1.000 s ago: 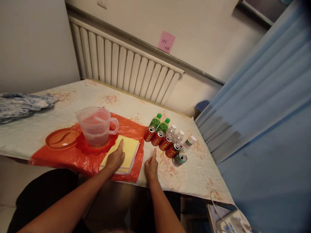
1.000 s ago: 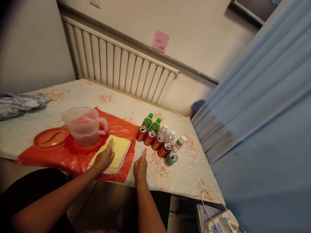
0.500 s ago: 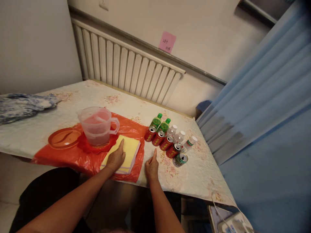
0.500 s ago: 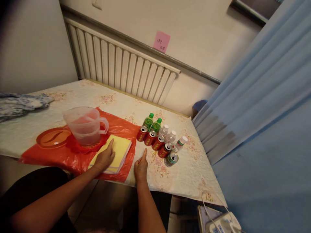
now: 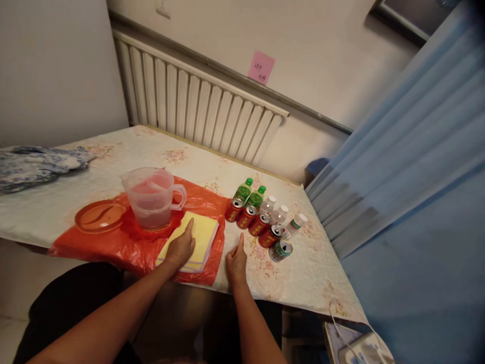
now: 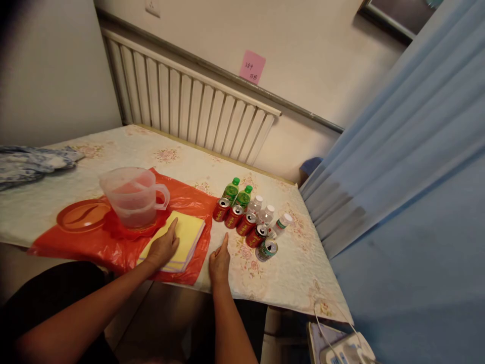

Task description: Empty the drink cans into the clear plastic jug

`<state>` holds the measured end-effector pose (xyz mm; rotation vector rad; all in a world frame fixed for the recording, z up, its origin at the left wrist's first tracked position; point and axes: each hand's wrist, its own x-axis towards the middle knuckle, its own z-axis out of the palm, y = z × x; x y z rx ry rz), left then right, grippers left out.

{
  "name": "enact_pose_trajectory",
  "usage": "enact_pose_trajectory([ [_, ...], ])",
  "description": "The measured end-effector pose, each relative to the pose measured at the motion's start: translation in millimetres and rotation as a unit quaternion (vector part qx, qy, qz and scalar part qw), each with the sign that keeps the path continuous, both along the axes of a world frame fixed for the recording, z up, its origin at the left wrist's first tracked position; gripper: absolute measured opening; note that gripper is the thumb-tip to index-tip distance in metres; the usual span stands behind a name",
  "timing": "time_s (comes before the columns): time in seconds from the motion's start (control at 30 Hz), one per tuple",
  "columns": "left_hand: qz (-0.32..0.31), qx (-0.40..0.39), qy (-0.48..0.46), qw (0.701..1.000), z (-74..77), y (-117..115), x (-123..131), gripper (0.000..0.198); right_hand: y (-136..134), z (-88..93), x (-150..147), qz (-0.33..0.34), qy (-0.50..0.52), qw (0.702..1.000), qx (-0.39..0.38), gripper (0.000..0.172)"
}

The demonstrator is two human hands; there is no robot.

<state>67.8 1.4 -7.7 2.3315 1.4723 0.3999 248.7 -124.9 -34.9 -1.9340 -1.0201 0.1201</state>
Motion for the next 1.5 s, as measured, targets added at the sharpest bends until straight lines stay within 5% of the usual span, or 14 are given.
enact_pose_trajectory([
  [0.57,0.005,0.007,0.013,1.000,-3.1,1.9,0.4,0.069,0.8,3.2,1.1,0.001,0.026,1.000,0.000,0.080],
  [0.77,-0.009,0.029,0.010,0.999,-6.3,3.0,0.0,0.065,-20.3,6.8,11.4,0.041,0.071,0.996,0.020,0.077],
  [1.07,-0.024,0.047,-0.012,0.999,-12.8,6.2,-1.0,0.059,-90.5,1.8,67.8,-0.059,0.067,0.994,0.063,0.062],
  [1.2,-0.039,0.064,-0.027,0.997,-16.7,8.1,-2.0,0.049,-116.1,-3.0,102.7,-0.181,0.064,0.976,0.100,0.050],
  [1.3,-0.041,0.068,-0.022,0.997,-19.8,8.7,-2.1,0.043,-124.0,-6.6,127.2,-0.255,0.062,0.958,0.115,0.057],
  [1.5,-0.056,0.084,-0.031,0.994,-24.1,9.3,-2.1,0.040,-108.3,-6.7,161.8,-0.173,0.123,0.969,0.129,0.086],
])
